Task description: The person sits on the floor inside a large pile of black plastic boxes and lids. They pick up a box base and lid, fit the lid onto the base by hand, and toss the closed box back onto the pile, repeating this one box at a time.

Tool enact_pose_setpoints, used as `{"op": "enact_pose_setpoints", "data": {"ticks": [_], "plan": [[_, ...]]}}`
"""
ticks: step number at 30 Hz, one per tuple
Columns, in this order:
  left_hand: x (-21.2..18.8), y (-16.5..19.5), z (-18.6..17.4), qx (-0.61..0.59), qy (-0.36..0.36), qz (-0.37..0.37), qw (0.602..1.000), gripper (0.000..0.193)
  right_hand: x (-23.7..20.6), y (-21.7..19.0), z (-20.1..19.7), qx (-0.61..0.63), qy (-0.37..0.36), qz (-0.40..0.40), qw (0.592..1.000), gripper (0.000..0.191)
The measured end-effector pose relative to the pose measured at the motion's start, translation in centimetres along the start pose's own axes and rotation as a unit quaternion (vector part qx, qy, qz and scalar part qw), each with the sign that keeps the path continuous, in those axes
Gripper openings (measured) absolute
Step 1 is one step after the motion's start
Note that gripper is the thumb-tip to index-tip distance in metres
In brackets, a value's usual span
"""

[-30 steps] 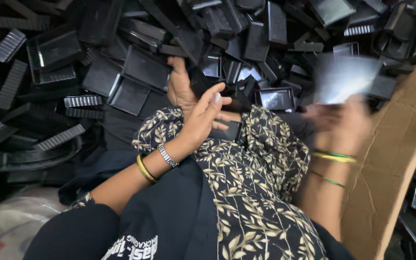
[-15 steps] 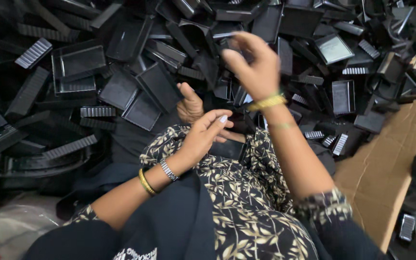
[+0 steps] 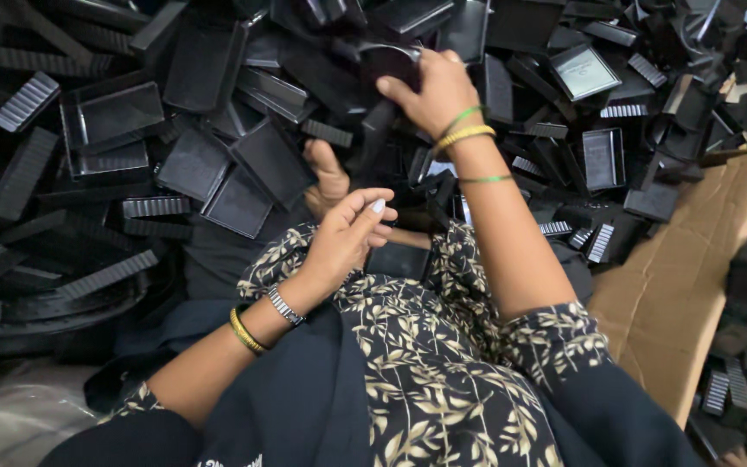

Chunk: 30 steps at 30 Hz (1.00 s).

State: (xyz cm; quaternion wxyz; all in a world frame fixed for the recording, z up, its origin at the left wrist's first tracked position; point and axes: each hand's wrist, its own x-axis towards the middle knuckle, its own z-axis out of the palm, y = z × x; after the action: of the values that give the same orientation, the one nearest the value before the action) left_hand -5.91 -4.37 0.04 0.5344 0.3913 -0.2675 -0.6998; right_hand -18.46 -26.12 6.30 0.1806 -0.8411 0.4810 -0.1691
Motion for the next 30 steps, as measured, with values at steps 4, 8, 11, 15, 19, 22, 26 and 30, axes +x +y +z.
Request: {"op": "enact_pose_setpoints", "data": {"ticks": [4,8,11,15,19,22,26,30], "plan": [[0.0,-0.2,0.4,-0.004,-0.009,-0.014,1.0,0.036,-4.7,3.1,-1.6,-0.028,-0.032,0.081,0.996,0.041],[-0.2,-0.8,0.5,0.042,-0.011,-0.031,0.999,0.036,-10.4,6.8,-1.6,0.041,0.016,0.049,0.998,0.04],[-0.1,-1.5,0.4,0.055,-0.024,-0.039,0.997,0.037,-14.0,7.9,-2.3,-0.107,0.156,-0.065,0.98,0.046],[0.6,-2.8,0.5,0.088,-0.044,-0.058,0.993,0.043,-18.1,3.8,-2.8,0.335,0.153,0.18,0.912,0.033],[1.0,-3.2,0.7,0.14,-0.116,0.031,0.983,0.052,-19.9,-3.0,-0.4,0.423,-0.023,0.287,0.859,0.041],[0.2,-2.1,0.4,0.205,-0.098,0.157,0.961,0.051,-19.6,-4.1,1.1,0.188,0.01,0.083,0.979,0.051],[-0.9,0.1,0.4,-0.123,-0.048,-0.024,0.991,0.053,-17.2,0.4,2.4,0.168,0.062,0.116,0.977,0.035],[-0.8,0.9,1.3,-0.13,-0.043,0.006,0.991,0.056,-12.2,6.6,4.9,0.151,0.122,0.055,0.979,0.044]]}}
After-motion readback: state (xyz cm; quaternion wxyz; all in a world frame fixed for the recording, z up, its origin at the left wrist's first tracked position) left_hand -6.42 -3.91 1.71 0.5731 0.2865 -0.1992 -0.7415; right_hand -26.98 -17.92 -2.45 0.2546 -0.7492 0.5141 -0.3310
